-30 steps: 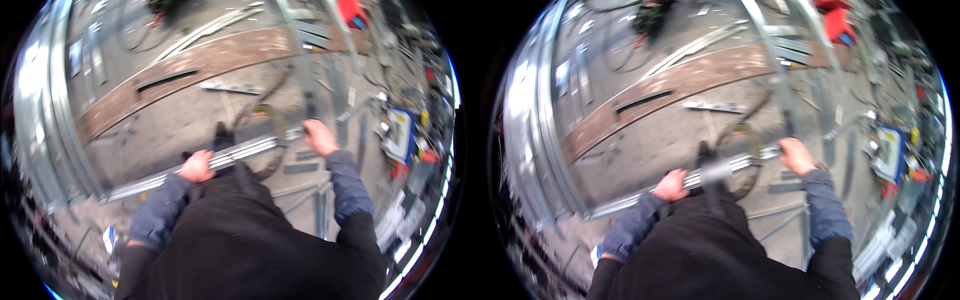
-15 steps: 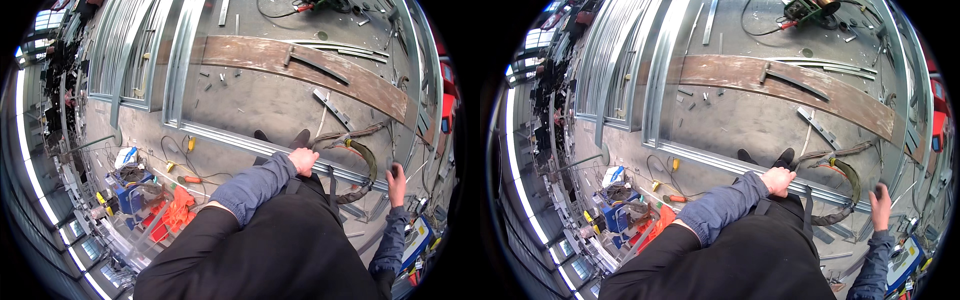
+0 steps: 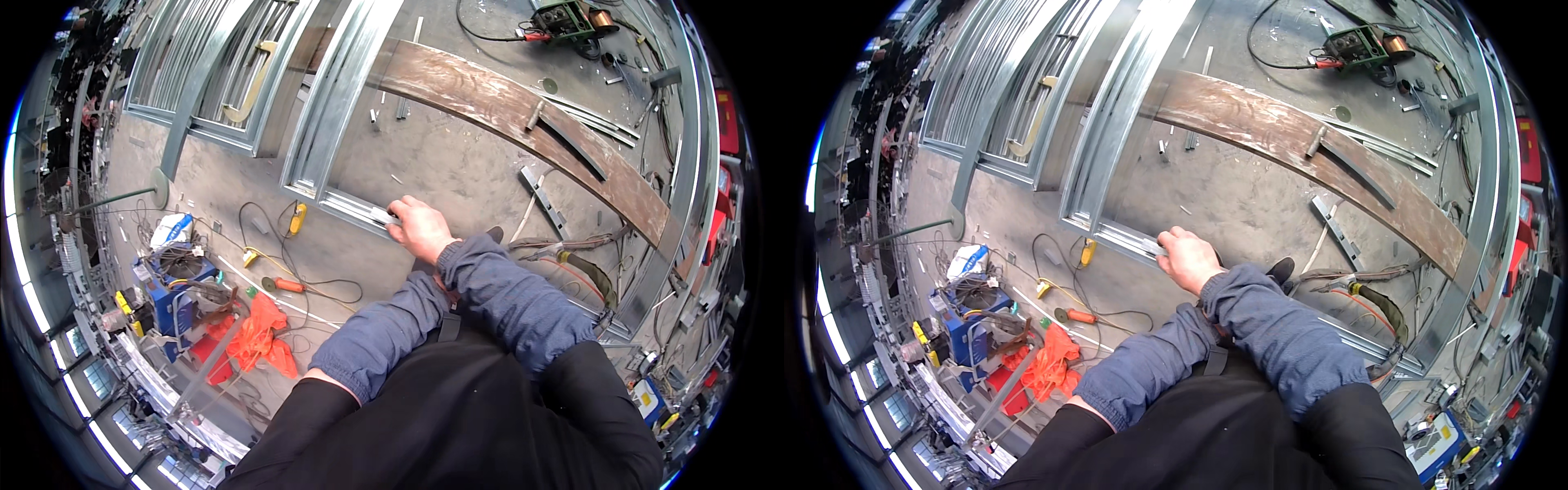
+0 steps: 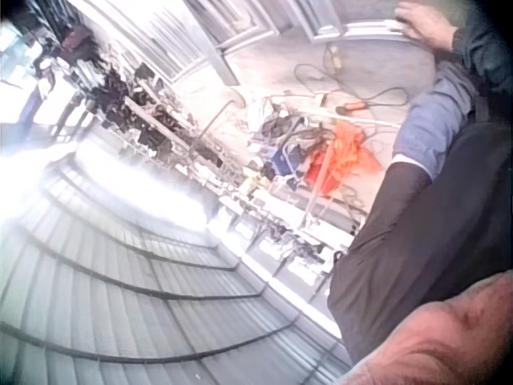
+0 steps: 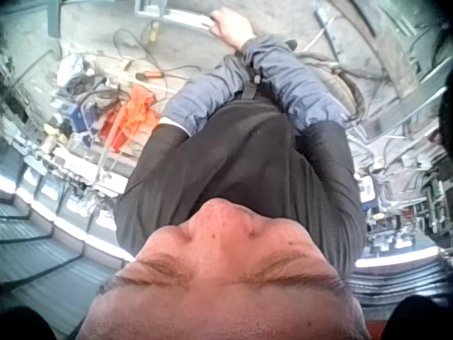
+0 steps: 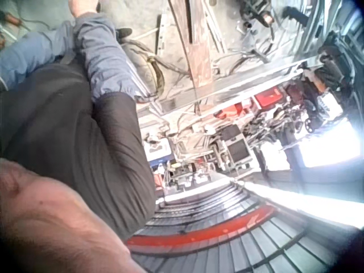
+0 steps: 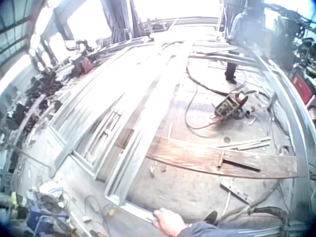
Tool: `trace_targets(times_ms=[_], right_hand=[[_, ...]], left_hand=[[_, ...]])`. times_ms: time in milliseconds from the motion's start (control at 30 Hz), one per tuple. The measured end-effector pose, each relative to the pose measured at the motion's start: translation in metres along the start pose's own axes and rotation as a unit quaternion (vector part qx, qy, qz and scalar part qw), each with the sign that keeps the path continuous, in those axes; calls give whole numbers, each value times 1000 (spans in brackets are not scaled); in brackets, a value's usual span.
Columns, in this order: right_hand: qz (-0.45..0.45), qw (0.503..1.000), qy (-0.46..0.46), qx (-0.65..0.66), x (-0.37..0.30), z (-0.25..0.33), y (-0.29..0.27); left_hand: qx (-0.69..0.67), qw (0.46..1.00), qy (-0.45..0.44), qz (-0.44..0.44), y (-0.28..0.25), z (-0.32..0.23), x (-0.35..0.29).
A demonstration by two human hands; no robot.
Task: The person assembles a rectangular metal frame by aligning aluminum profiles on the floor, tapping joints with a hammer, and tack-welding corners using a handheld welding tool. The person repeatedly positions and adjusts the frame pieces to ensure alignment before welding.
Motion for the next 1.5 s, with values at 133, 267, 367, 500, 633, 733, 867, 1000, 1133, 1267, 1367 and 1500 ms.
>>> trace_targets(times_ms=[133, 267, 367, 500, 633, 733, 867, 1000, 1133, 1267, 1367, 1500], right_hand=[[-42, 997, -41, -50, 7, 15, 15], [-41, 998, -41, -14, 6, 10, 16], [-15, 999, -39, -3, 8, 9, 16], [14, 1000, -9, 24, 12, 4, 16], [45, 993, 80, 72, 19, -2, 23], [82, 985, 116, 92, 29, -10, 32], [141, 976, 139, 84, 44, -9, 32], [146, 970, 177, 78, 57, -6, 13], [-40, 989, 134, 46, 72, -38, -41], [-294, 948, 86, -85, 76, -137, -155], [-421, 873, 142, -201, 62, -213, -227], [-290, 901, 261, -191, 60, -327, -257]], left_hand=[[-64, 998, 3, -28, -9, -6, -13], [-120, 990, 15, -68, -11, -16, -7], [-162, 982, 23, -93, -12, -19, -2], [-203, 973, 30, -109, -15, -20, -2], [-239, 963, 32, -121, -17, -19, -1], [-266, 956, 34, -122, -22, -18, -6], [-318, 938, 40, -130, -23, -15, -13], [-370, 920, 34, -124, -38, -18, -15], [36, 999, 17, 38, -36, -28, 12], [229, 972, 58, -5, -44, -35, 10], [186, 981, 45, 18, -41, -32, 13], [232, 971, 55, 20, -43, -34, 8]])
Point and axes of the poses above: each hand's wrist, its own x-axis towards the middle knuckle, its own y-axis out of the palm, z = x × y, the point moved 7 cm from there along x, towards the middle knuckle, and after that the axes turned 13 degrees about y, right-handed, at the moved point
